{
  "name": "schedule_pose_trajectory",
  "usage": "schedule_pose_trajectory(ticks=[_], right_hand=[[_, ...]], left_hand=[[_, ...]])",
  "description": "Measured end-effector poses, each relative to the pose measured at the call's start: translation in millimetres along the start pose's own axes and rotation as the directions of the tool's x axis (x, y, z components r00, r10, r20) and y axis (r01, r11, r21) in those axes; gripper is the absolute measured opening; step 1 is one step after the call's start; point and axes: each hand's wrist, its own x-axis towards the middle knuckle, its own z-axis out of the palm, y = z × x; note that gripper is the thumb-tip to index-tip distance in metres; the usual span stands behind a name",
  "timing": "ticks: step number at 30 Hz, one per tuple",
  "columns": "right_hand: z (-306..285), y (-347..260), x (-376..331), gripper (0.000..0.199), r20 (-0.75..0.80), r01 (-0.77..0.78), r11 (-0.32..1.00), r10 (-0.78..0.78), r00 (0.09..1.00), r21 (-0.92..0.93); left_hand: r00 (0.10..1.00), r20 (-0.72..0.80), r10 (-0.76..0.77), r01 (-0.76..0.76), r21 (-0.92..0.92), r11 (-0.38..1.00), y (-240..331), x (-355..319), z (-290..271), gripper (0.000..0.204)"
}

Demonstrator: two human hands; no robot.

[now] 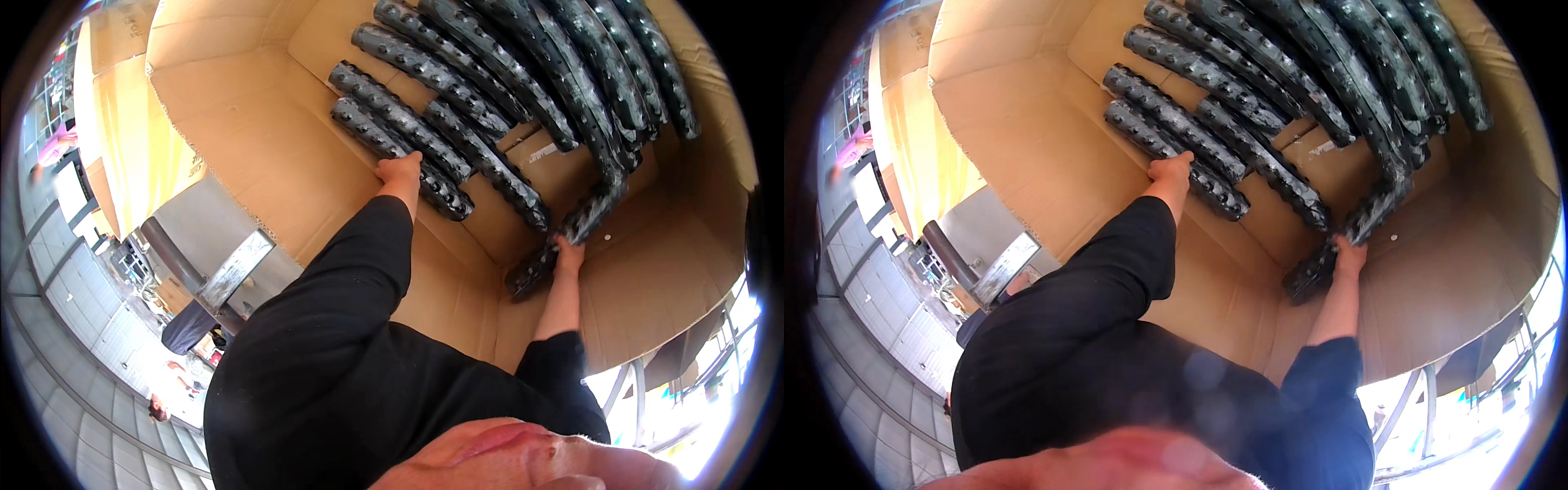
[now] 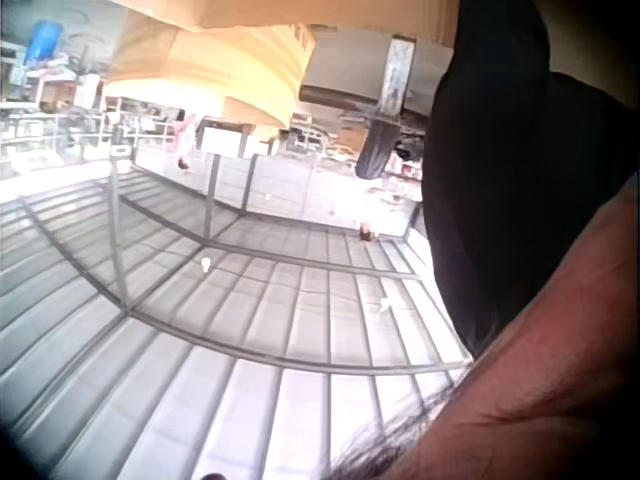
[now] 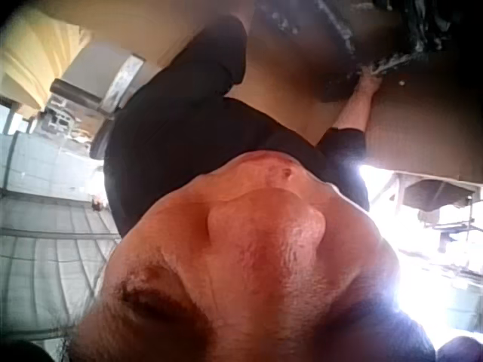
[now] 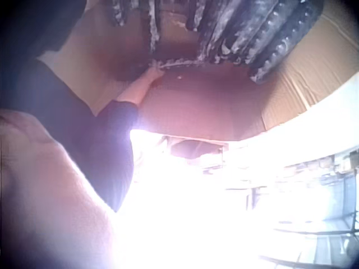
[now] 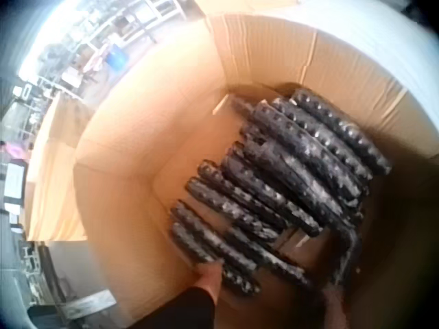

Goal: The person packs black, cylindrical, bubble-wrapped items into a large cardboard box. They arrange the items in rows, occasionally using tape to secure them, and handle shipping labels and packing materials on a nearby table.

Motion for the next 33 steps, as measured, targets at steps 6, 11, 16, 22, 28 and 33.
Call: schedule_pose_trajectory(ticks=[6, 11, 16, 22, 28, 33], right_hand=[[-7.7, -46.0, -100.0, 0.062, 0.161, 0.135, 0.991, -0.13, 0.978, -0.023], [64.4, -106.6, -61.1, 0.081, 0.56, 0.683, 0.672, -0.462, 0.688, -0.285], [155.1, -109.3, -6.7, 0.082, 0.808, 0.781, 0.443, -0.184, 0.559, -0.44], [173.1, -139.3, -34.4, 0.083, 0.795, 0.768, 0.311, -0.059, 0.604, -0.56], [168.9, -124.2, -27.5, 0.068, 0.786, 0.714, 0.459, -0.053, 0.617, -0.529], [118.1, -120.7, -68.2, 0.061, 0.851, 0.058, 0.991, 0.072, 0.52, -0.119]], left_hand=[[0.917, 0.029, 0.397, -0.384, -0.203, 0.901, 3.3, -48.7, -30.8, 0.07], [0.761, 0.289, 0.581, -0.389, -0.514, 0.765, 35.2, 34.0, 1.2, 0.096], [0.697, 0.459, 0.55, -0.231, -0.583, 0.779, 58.5, 18.3, 2.1, 0.107], [0.524, 0.666, 0.532, 0.044, -0.644, 0.764, 54.0, 63.4, 3.5, 0.084], [0.553, 0.602, 0.576, 0.013, -0.697, 0.717, 61.4, 32.0, -8.4, 0.066], [0.442, 0.669, 0.597, -0.032, -0.653, 0.756, 59.1, 10.3, -49.8, 0.047]])
